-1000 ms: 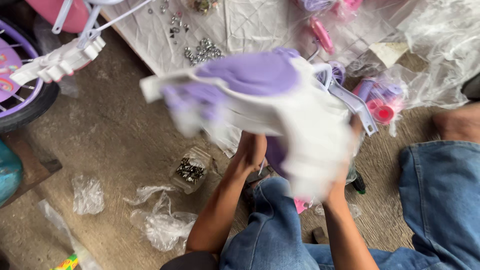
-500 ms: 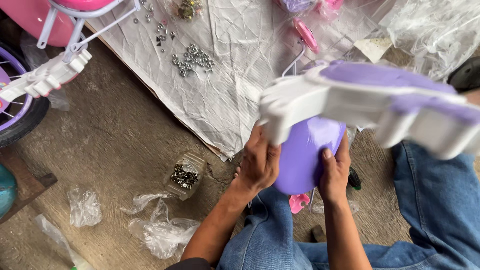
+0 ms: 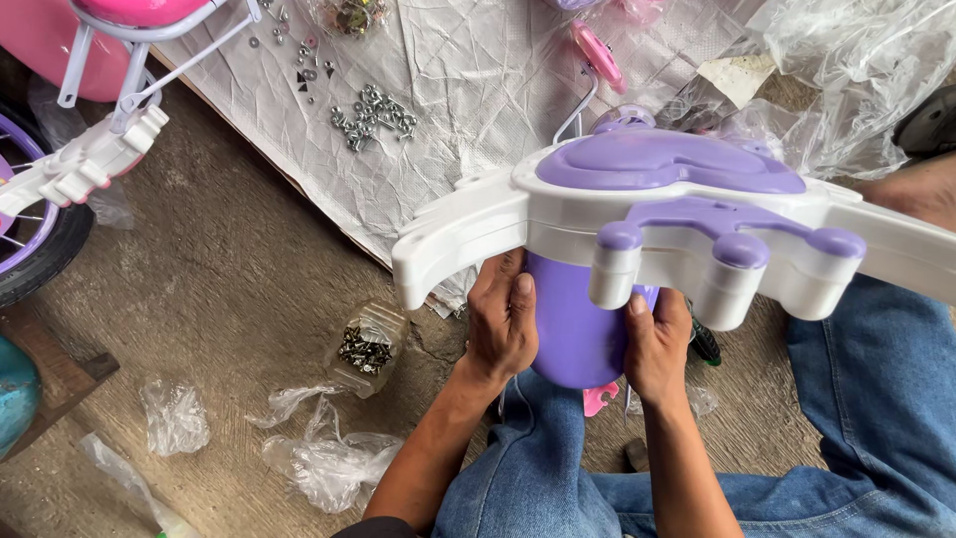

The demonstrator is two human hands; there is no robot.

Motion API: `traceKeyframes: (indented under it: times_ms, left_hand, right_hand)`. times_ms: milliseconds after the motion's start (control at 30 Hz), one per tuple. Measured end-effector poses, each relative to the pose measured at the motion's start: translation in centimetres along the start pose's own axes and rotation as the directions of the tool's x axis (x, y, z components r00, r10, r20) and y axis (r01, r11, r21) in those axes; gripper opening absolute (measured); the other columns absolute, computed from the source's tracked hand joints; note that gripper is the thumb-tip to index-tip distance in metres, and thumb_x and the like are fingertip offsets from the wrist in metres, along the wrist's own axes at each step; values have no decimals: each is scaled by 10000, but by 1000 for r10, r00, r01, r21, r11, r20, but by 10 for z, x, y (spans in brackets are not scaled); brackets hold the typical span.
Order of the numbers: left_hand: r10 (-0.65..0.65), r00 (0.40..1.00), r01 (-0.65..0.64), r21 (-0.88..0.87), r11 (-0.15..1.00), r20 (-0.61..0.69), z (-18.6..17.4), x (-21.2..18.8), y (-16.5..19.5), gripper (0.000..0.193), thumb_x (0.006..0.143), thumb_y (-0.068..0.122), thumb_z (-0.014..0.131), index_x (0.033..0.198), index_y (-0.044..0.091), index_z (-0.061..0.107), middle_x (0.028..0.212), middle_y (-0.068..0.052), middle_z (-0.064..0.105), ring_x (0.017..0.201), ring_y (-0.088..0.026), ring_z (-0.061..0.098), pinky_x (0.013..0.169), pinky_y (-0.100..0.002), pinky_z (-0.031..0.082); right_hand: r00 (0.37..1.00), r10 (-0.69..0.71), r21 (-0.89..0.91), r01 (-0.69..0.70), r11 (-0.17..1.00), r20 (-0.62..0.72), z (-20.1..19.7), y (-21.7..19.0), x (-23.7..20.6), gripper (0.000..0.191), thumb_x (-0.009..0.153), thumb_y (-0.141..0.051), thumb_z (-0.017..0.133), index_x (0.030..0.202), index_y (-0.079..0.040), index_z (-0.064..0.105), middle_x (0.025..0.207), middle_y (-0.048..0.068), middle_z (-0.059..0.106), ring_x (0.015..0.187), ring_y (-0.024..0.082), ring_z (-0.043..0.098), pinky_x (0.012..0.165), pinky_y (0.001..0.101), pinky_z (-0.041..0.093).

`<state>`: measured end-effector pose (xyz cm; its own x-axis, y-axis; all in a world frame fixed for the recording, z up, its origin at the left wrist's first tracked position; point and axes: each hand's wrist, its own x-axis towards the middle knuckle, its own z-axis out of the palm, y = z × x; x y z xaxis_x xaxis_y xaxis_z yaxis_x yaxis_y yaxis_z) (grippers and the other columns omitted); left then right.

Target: The person sits on the floor assembling a children's tricycle. They align a white winged heart-shaped fairing against the tricycle frame, drive its screws with a screwdriver, remove plastic wrapping from parts, and fit the purple seat onto the frame.

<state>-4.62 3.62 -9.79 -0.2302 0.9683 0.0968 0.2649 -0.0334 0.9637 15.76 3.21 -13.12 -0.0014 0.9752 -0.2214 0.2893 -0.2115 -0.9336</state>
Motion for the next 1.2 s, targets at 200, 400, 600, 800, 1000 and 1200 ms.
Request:
traceKeyframes:
  times_ms: [200, 400, 600, 800, 1000, 1200]
  left_hand:
    - [95, 995, -95, 24, 995, -9, -1, -4, -4, 564, 1208, 398, 290, 1559, -26, 415, 1406, -341, 584, 1244, -408, 684, 984, -408, 614]
    - [-65, 995, 59, 84, 995, 74, -3, -3, -9, 658, 1133, 436, 351, 1553, -62, 443, 956, -184, 642, 792, -237, 680, 706, -337, 573]
    - [149, 982, -156, 52, 986, 118, -5, -2, -8, 812, 1120, 563, 524, 1536, -124, 405, 1221, -301, 624, 1069, -347, 724, 834, -379, 666]
    - [114, 987, -116, 9, 993, 113, -3, -4, -6, 788, 1090, 546, 525, 1482, -132, 447, 1144, -285, 642, 1033, -348, 747, 794, -387, 691]
    - [80, 992, -74, -65, 995, 99, -2, -7, -6, 775, 1101, 521, 541, 1518, -119, 409, 1155, -269, 658, 1020, -322, 766, 801, -380, 651]
    - [-8, 994, 14, -51, 999, 108, -3, -9, -4, 749, 1051, 499, 572, 1477, -108, 471, 1009, -210, 704, 886, -256, 785, 697, -330, 686]
  right_hand:
    - [1000, -14, 44, 13, 999, 20, -1, -8, -1, 464, 1074, -381, 558, 1277, 36, 545, 1156, 106, 657, 1075, 153, 599, 977, 327, 478]
    - [999, -44, 31, 43, 999, 30, 0, -16, -2, 461, 1087, -412, 562, 1239, 23, 560, 1098, 96, 636, 1038, 140, 566, 966, 325, 474]
    - [996, 70, -84, -74, 994, -51, -6, 2, -10, 566, 1032, -478, 583, 1238, 48, 574, 1112, 113, 691, 1037, 172, 636, 929, 330, 508]
    - [997, 70, 86, -68, 994, -15, -8, 13, -16, 568, 1066, -435, 585, 1316, 74, 565, 1221, 136, 663, 1120, 196, 609, 1009, 340, 487]
    - [968, 246, 16, -246, 969, -43, -9, 18, -21, 495, 1072, -374, 570, 1288, 70, 600, 1157, 156, 693, 1062, 192, 606, 971, 338, 502]
    - [996, 84, 317, -83, 945, 12, -7, 23, -23, 503, 1083, -286, 566, 1455, 31, 448, 1396, 145, 577, 1301, 233, 572, 1139, 383, 458]
